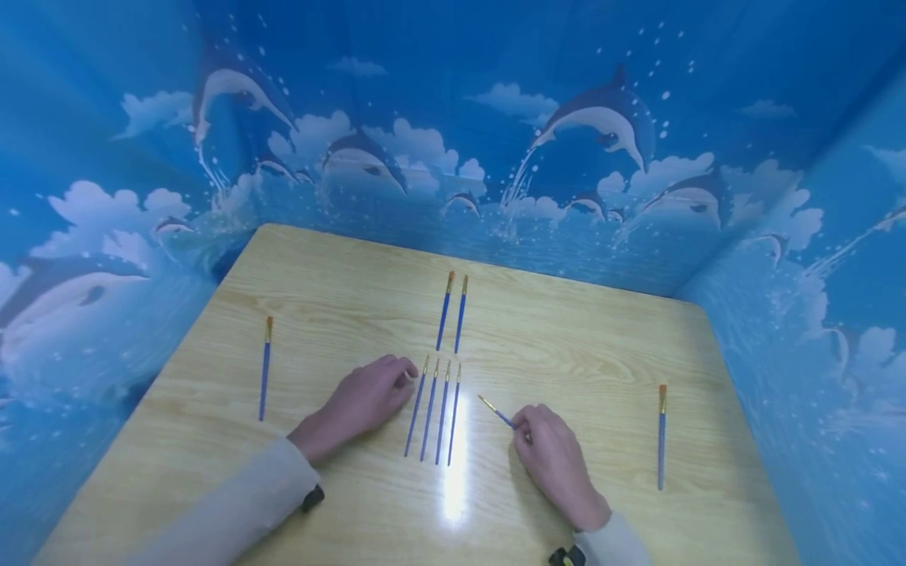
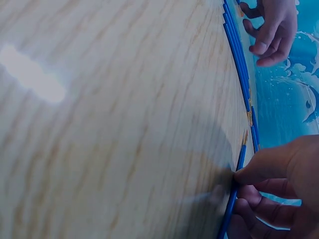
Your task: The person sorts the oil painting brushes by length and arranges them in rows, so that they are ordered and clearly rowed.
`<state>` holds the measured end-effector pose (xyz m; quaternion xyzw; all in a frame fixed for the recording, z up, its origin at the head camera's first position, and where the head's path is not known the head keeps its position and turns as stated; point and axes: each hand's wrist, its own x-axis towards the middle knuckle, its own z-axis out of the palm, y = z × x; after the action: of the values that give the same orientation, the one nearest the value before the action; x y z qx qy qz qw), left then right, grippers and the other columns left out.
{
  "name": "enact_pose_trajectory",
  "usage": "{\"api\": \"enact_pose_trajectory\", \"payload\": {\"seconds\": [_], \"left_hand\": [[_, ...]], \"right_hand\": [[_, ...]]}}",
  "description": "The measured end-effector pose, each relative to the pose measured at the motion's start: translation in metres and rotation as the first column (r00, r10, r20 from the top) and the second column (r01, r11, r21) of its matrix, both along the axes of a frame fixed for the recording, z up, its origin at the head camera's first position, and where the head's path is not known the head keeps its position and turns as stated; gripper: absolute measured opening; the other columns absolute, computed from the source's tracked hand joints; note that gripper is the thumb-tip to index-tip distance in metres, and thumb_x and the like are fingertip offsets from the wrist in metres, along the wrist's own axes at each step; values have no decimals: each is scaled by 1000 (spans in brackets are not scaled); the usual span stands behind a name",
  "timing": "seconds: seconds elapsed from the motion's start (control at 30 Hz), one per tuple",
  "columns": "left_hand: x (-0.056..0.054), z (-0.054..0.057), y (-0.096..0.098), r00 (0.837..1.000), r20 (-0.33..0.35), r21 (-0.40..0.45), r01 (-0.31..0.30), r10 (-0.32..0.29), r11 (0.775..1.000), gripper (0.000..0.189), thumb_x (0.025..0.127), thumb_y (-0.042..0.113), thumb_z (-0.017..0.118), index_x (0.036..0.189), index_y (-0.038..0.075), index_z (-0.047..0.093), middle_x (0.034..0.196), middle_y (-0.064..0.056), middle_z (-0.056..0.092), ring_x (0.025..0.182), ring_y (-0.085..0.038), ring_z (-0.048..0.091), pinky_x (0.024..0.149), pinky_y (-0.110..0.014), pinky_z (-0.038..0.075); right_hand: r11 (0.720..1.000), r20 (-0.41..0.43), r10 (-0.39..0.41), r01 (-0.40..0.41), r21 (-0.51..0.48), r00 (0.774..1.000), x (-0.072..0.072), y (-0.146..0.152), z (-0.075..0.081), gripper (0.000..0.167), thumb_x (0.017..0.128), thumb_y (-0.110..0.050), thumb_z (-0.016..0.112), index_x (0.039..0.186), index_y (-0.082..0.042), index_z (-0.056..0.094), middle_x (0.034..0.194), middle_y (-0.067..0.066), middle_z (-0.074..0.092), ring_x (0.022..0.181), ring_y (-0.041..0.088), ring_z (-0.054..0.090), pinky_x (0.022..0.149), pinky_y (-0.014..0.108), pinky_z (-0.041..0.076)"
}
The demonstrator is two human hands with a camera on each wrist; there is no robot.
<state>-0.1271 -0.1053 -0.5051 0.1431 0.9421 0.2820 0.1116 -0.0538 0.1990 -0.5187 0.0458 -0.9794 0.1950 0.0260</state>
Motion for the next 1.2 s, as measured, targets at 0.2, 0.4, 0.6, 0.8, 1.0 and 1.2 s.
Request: {"api": "enact_pose_trajectory", "payload": {"seconds": [0.2, 0.4, 0.6, 0.8, 1.0, 1.2], "left_hand": [[-9, 5, -41, 998, -23, -14, -54, 54, 998, 25, 107, 22, 64, 130, 13, 71, 110, -1, 73, 98, -18, 70, 88, -44, 62], [-16, 13, -85, 994, -25, -14, -105, 105, 994, 30, 110, 24, 60, 135, 10, 69, 116, -7, 74, 100, -23, 70, 84, -47, 61], [-23, 16, -123, 989, -46, -40, -141, 139, 989, 32, 110, 25, 60, 134, 6, 69, 121, -16, 75, 103, -33, 72, 83, -54, 60], [-30, 21, -156, 978, -60, -89, -207, 202, 974, 36, 109, 26, 59, 136, 3, 67, 124, -21, 73, 105, -41, 71, 83, -60, 57], [-31, 21, -176, 973, -23, -120, -229, 228, 966, 39, 109, 26, 62, 137, -1, 63, 123, -27, 70, 108, -45, 69, 85, -62, 57], [-32, 16, -185, 971, 27, -150, -232, 239, 961, 43, 108, 27, 65, 140, -2, 61, 126, -31, 67, 112, -49, 65, 85, -66, 55]], "right_hand": [[1000, 35, -3, 3, -13, 999, -1, 2, 1, 15, 90, -3, 79, 101, -14, 77, 92, -3, 69, 84, 11, 61, 72, 26, 53], [999, 23, 12, -11, -31, 1000, -2, 6, 1, 17, 91, -1, 80, 100, -16, 78, 92, -4, 68, 85, 10, 60, 74, 26, 52], [999, -9, 35, -35, -29, 999, -2, 7, 0, 18, 91, -1, 80, 100, -16, 77, 90, -4, 68, 84, 10, 58, 73, 25, 50], [998, -13, 45, -45, -36, 999, -2, 8, 1, 16, 93, 0, 79, 101, -14, 76, 92, -3, 68, 84, 11, 58, 72, 25, 50], [998, 16, 10, -9, -66, 1000, -4, 10, 5, 16, 97, 0, 76, 108, -13, 75, 98, 0, 70, 90, 13, 63, 78, 30, 57], [997, 48, -19, 23, -80, 999, -6, 8, 8, 17, 100, -2, 73, 112, -13, 73, 105, 3, 75, 94, 15, 66, 80, 34, 58]]}}
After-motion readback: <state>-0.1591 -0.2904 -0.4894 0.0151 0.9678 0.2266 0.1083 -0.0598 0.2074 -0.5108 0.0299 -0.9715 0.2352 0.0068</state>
